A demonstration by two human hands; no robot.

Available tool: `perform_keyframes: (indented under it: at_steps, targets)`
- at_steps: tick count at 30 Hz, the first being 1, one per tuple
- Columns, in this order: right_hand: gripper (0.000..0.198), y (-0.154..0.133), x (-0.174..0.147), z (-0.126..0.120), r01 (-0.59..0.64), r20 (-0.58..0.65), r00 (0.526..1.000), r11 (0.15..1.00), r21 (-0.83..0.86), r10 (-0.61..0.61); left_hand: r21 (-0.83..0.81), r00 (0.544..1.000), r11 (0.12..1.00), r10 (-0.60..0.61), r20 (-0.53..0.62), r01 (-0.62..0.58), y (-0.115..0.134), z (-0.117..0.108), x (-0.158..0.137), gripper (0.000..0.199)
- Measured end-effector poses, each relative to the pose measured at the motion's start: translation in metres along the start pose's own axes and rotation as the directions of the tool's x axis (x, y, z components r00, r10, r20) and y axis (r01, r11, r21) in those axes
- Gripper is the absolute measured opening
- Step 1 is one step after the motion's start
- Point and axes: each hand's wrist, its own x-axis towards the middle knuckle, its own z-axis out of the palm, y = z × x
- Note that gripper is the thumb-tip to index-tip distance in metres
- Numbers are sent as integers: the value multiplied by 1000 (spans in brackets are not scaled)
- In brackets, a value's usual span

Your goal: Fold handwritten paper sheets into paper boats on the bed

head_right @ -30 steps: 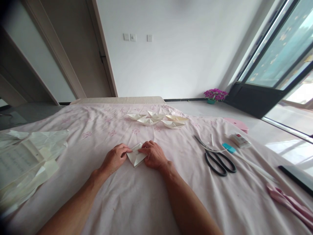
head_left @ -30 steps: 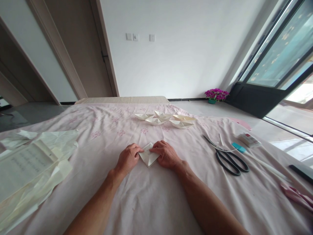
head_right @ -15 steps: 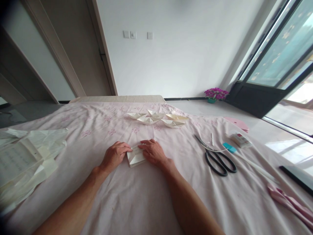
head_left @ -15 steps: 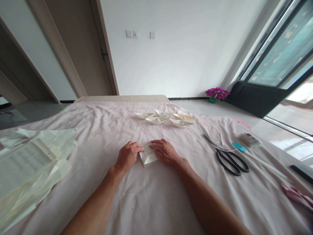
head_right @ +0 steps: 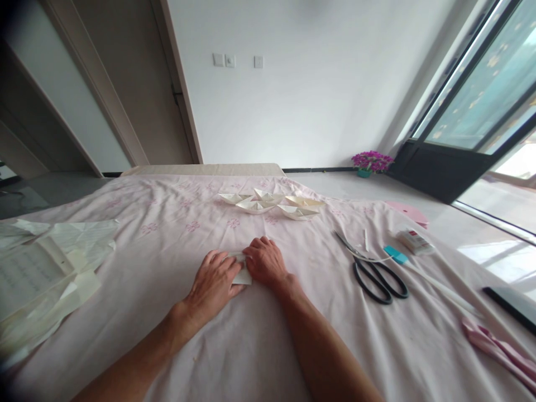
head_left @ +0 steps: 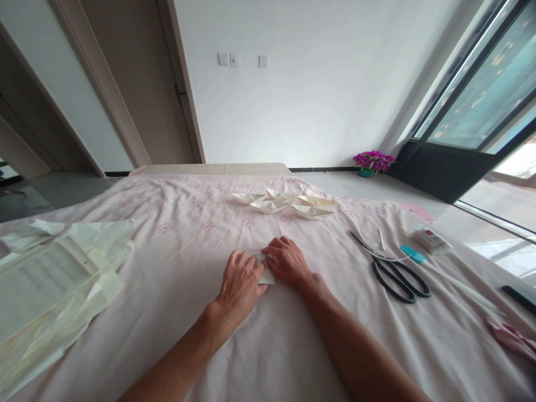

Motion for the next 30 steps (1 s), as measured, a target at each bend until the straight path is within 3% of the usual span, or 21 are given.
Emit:
perform_keyframes:
  at_steps: [4,7,12,15,21,24,30]
  targets:
    - [22,4,-2,-1,-46,0,999,999,-13,46,-44,997,997,66,-27,-67,-1,6,0,19]
    - [23,7,-4,-1,-121,-11,993,992,-24,121,-60,996,995,75,-49,-78,-9,6,2,21]
    - [23,7,-4,3,-202,-41,979,978,-47,200,-24,999,999,34,-16,-34,-23,10,4,31]
    - [23,3,-3,5,-247,-57,969,965,-85,242,-7,999,1000,3,37,-3,-21,13,1,35]
    - [22,-3,-4,7,-309,-48,951,947,-86,306,-86,1000,996,-28,14,29,-15,18,2,34]
    - [23,-7,-5,7,-269,-21,963,963,-27,268,-104,1000,994,21,-13,-22,-30,21,6,26]
    - [25,-14,-2,6,-207,25,978,974,93,206,-179,999,983,35,-41,-42,-79,28,14,36]
